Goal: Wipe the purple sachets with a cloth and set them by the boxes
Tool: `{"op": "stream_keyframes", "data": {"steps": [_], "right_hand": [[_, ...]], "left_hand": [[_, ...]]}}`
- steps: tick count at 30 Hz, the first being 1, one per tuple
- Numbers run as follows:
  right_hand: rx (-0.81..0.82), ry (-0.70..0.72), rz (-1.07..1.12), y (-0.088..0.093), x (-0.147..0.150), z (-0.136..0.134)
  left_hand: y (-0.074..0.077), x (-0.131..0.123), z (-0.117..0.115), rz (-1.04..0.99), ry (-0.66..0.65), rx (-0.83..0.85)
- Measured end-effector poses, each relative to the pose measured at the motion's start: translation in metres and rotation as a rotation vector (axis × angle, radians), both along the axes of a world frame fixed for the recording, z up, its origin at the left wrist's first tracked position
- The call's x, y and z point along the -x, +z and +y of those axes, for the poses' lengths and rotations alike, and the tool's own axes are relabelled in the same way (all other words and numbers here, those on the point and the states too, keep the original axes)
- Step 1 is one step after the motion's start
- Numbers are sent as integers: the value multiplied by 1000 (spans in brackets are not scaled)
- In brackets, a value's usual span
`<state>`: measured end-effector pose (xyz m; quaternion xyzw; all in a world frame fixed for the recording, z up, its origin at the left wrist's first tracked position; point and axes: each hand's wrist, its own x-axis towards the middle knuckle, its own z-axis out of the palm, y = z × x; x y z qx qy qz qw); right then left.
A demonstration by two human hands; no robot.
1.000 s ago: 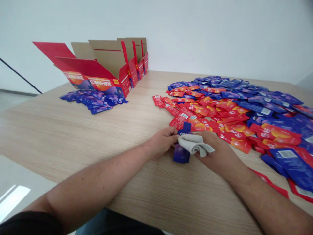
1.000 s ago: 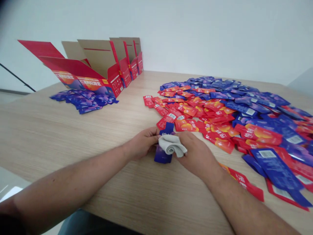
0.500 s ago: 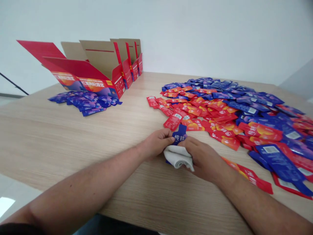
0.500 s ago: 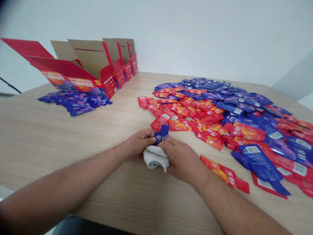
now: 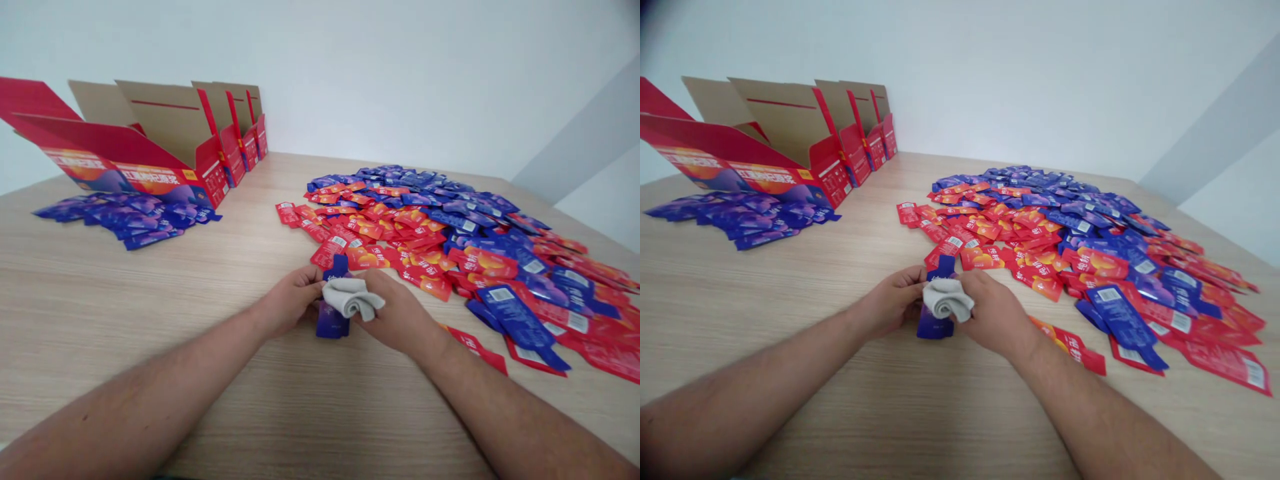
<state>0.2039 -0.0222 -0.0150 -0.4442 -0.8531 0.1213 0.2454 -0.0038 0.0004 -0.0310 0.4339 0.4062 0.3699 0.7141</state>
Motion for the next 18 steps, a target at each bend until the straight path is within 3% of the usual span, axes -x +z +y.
{"op": "stream_keyframes", "data": {"steps": [3,8,12,16,18], "right_hand": [[80,103,-47,0,1,-1],[-2,-66,16,-1,0,2],[83,111,-33,1,1,1],[23,-58,-16,1,0,2],[19,-55,-6,2,1,1]], "left_hand": [[-1,0,0,-4,-5,-61],[2,1,-1,7,12,31],[2,2,-1,7,-11,-54],[3,2,-1,10,5,6],[3,2,0,-2,5,17]]}}
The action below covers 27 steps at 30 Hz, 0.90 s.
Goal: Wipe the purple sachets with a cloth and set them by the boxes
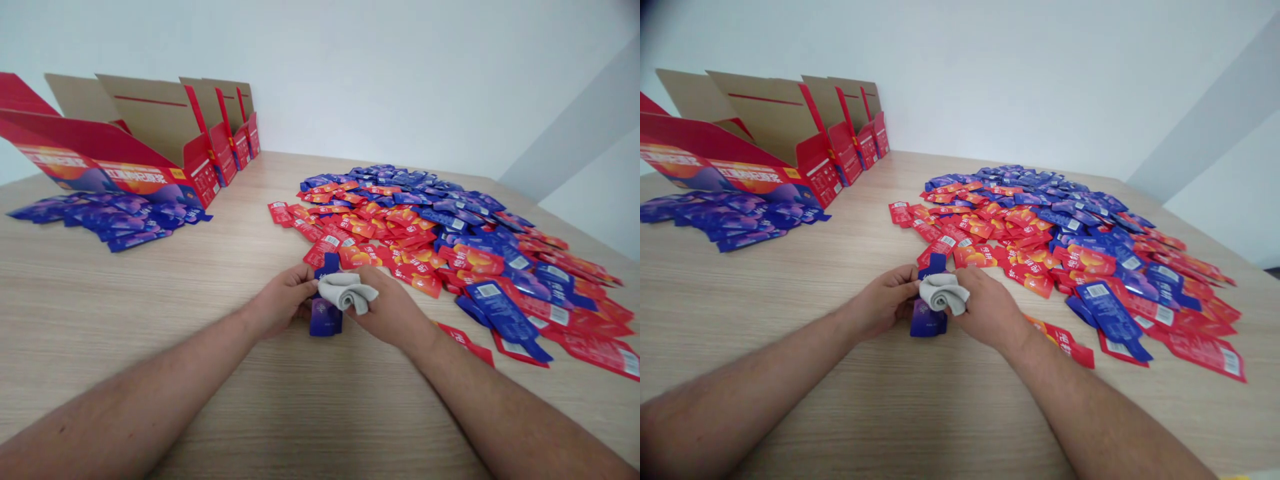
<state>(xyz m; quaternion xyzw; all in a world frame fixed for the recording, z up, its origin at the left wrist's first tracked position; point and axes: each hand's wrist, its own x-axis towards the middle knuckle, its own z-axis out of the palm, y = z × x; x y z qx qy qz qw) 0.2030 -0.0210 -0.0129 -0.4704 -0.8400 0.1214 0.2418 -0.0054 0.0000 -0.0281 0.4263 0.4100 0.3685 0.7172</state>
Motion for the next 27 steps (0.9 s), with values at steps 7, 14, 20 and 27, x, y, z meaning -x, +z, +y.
{"op": "stream_keyframes", "data": {"steps": [7,14,20,27], "right_hand": [[28,6,4,0,0,1],[68,142,-30,0,0,-1],[18,102,-9,0,0,-2],[-14,17,41,-2,-1,-1]], "left_hand": [[-1,0,0,10,-6,-15],[0,0,-1,13,-31,-73],[2,-1,-2,13,-6,-49],[3,-1,-2,11,7,-3]]}}
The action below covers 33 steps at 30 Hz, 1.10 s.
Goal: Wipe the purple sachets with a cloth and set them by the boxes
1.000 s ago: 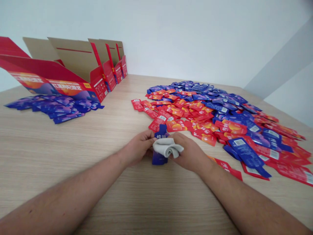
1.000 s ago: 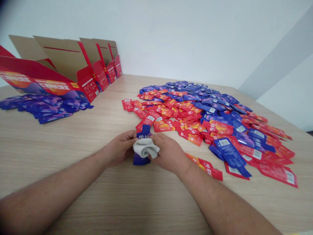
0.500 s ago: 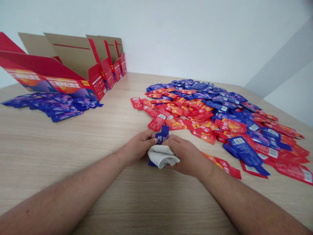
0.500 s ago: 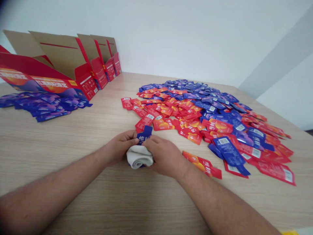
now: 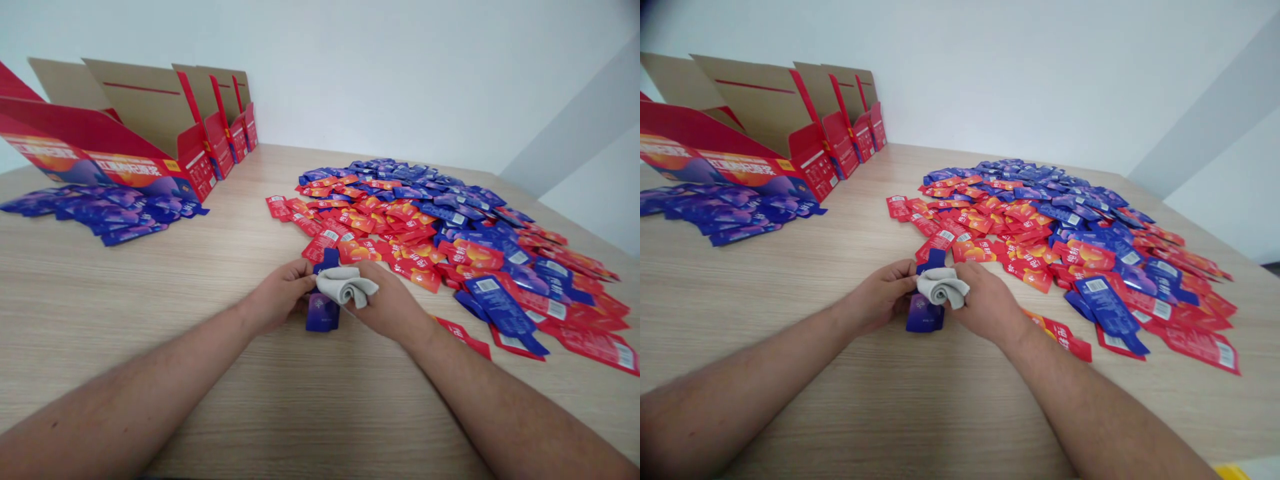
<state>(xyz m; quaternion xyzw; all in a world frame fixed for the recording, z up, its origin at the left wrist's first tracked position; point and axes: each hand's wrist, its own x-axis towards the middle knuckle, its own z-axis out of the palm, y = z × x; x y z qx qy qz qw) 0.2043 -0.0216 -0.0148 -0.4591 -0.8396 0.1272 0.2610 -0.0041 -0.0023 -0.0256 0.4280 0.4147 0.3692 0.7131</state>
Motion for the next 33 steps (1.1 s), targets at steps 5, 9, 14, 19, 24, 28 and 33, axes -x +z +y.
{"op": "stream_keyframes", "data": {"steps": [5,9,14,19,24,28,33], "right_hand": [[69,131,-42,1,1,0],[18,-15,-14,2,1,0],[77,123,-86,3,2,-2],[18,11,-25,1,2,-1],[60,109,-50,1,2,0],[14,23,-30,0,-1,1],[44,91,-44,0,-1,0]], "left_hand": [[-1,0,0,11,-16,-66],[-1,0,1,18,-7,-11],[-2,1,1,28,-17,-83],[0,0,1,5,4,-29],[0,0,0,25,-7,-57],[1,0,0,9,17,-12],[1,0,1,34,-6,-61]]}}
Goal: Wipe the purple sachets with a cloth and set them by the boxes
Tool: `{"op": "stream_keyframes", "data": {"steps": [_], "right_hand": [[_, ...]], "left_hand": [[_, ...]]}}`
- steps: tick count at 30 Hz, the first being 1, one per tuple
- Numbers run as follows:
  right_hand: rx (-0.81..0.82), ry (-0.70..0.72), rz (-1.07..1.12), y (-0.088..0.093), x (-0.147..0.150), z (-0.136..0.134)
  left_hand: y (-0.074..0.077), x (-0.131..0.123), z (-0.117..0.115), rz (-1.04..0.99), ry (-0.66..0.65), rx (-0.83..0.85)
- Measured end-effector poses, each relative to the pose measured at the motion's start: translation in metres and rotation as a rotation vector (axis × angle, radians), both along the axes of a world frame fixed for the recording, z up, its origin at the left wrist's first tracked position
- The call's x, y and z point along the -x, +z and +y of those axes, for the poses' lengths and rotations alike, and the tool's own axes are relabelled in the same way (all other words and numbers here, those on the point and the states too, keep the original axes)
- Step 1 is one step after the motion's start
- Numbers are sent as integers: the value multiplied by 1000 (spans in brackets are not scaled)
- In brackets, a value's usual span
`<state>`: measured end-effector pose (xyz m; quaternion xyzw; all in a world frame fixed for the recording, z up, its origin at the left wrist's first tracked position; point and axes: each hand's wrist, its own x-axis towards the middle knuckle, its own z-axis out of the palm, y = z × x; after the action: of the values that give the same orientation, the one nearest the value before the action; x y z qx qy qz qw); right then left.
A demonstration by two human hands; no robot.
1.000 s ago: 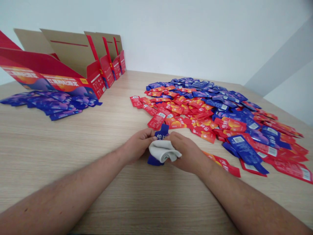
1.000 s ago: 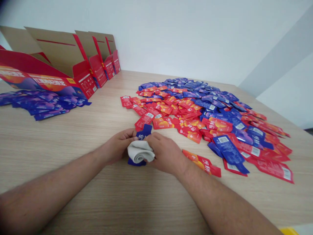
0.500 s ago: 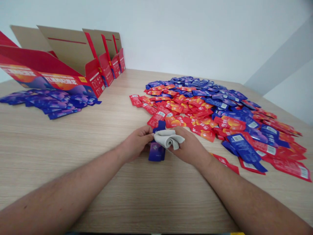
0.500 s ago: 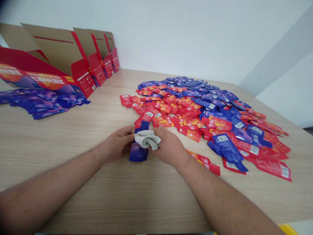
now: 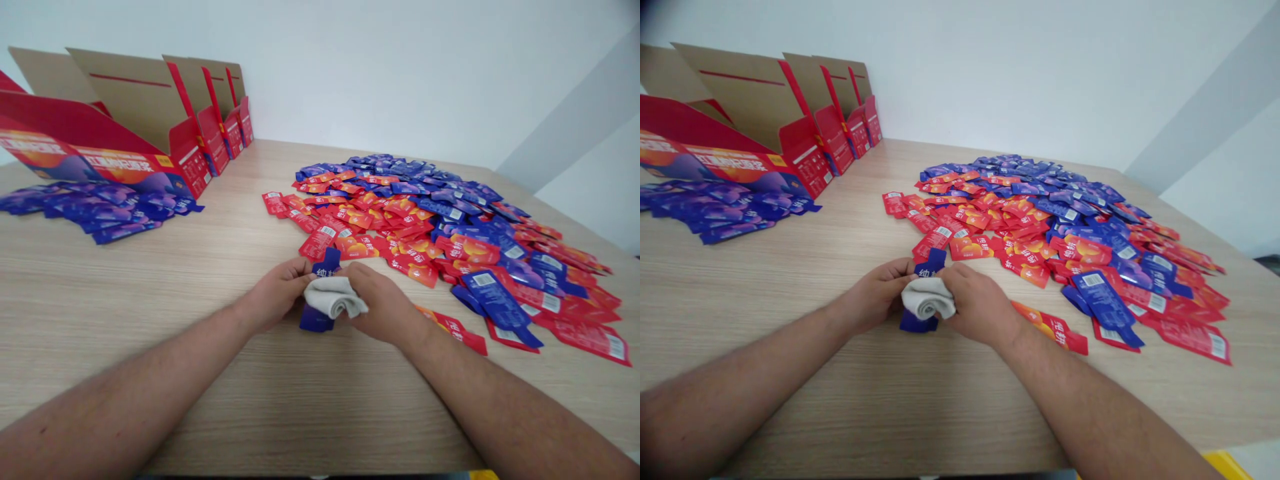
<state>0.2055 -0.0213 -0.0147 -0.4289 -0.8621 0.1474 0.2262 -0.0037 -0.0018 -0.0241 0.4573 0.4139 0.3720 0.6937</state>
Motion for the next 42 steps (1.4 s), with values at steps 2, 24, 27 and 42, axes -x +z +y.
{"op": "stream_keyframes", "data": {"steps": [2,24,27,42], "right_hand": [[-47,-94,18,-1,0,1],[-23,7,1,0,1,0],[-48,-9,23,-1,1,1],[-58,21,68,-2,0,2]], "left_hand": [[0,0,0,-12,23,40],[-2,1,-1,-38,-15,18],[-2,1,-1,-31,-16,16],[-3,3,-2,25,-72,-45]]}}
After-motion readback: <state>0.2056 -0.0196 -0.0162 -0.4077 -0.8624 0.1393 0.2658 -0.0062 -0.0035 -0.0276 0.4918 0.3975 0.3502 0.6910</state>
